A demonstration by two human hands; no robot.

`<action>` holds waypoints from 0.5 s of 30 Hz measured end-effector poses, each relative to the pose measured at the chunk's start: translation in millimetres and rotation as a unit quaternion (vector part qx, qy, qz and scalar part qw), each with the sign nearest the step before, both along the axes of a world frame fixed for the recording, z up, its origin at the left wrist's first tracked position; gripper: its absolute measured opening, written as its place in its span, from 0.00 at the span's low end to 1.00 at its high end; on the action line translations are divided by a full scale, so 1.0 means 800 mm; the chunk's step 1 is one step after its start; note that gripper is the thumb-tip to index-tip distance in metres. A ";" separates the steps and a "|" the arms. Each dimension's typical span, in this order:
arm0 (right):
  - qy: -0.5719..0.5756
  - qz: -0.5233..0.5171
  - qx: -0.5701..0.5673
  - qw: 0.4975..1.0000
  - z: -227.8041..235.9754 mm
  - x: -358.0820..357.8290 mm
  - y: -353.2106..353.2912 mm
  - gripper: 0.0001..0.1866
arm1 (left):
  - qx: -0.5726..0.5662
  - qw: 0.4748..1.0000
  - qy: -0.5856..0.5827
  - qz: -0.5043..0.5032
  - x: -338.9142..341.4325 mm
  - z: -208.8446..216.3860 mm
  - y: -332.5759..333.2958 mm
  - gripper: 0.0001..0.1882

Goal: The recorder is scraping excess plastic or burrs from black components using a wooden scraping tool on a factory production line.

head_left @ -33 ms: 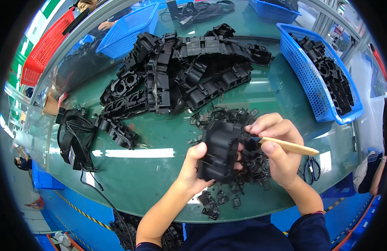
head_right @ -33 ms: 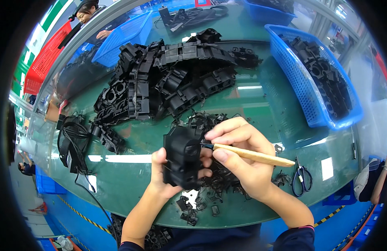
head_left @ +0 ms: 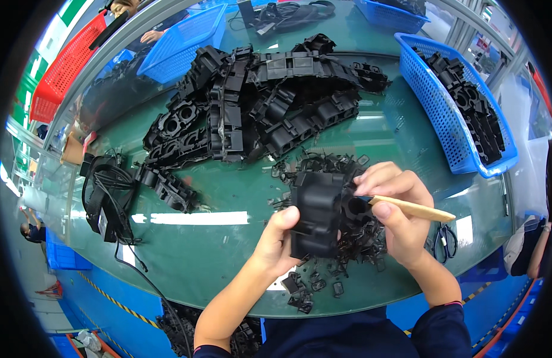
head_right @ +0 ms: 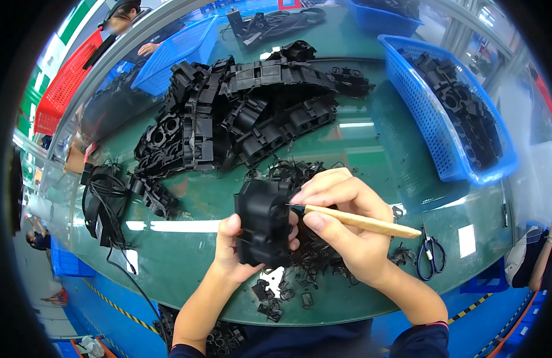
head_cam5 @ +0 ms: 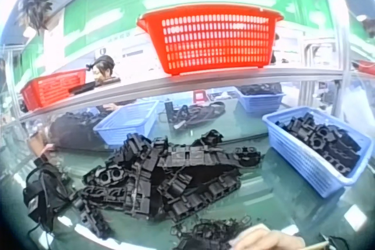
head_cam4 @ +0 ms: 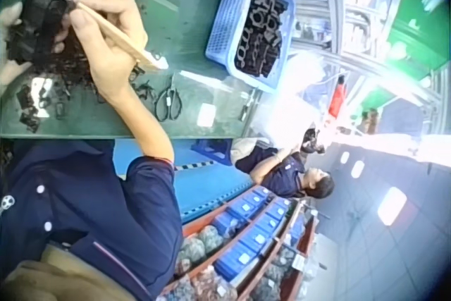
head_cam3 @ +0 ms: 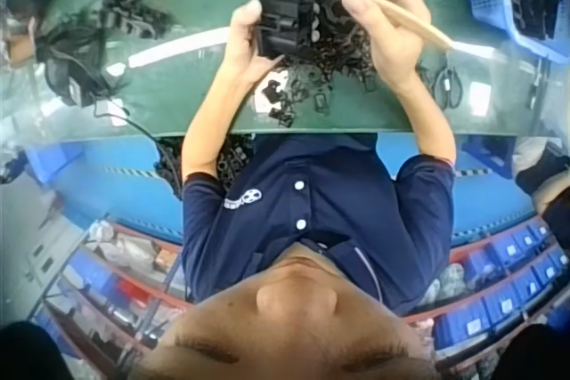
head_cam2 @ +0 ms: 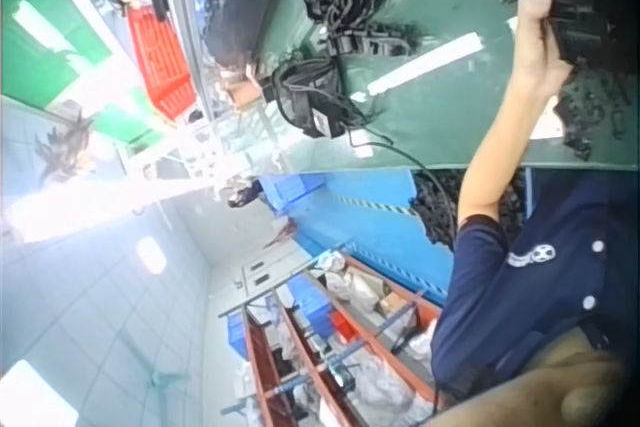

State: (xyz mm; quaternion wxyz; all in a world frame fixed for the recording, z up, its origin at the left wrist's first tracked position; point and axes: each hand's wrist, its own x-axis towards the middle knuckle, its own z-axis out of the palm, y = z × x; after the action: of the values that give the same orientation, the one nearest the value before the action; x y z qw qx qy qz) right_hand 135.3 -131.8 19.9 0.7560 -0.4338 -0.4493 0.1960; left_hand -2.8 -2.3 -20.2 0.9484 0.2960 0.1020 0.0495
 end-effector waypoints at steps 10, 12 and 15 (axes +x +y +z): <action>-0.285 -0.106 -0.064 0.950 0.017 -0.012 0.002 0.09 | 0.034 0.999 -0.010 0.028 -0.002 0.009 -0.005 0.31; -0.287 -0.094 -0.070 0.951 0.019 -0.013 0.003 0.09 | 0.032 0.999 -0.011 0.035 -0.004 0.008 -0.005 0.32; -0.294 -0.093 -0.083 0.948 0.022 -0.015 0.001 0.09 | 0.057 0.997 -0.012 0.045 0.000 0.014 -0.006 0.34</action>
State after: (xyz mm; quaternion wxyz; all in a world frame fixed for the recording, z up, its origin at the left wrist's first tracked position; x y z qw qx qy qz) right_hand 123.4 -130.8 37.7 0.5666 -0.5729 -0.5917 0.0251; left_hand -2.6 -7.4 -9.1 0.9279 0.3444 0.1010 0.1011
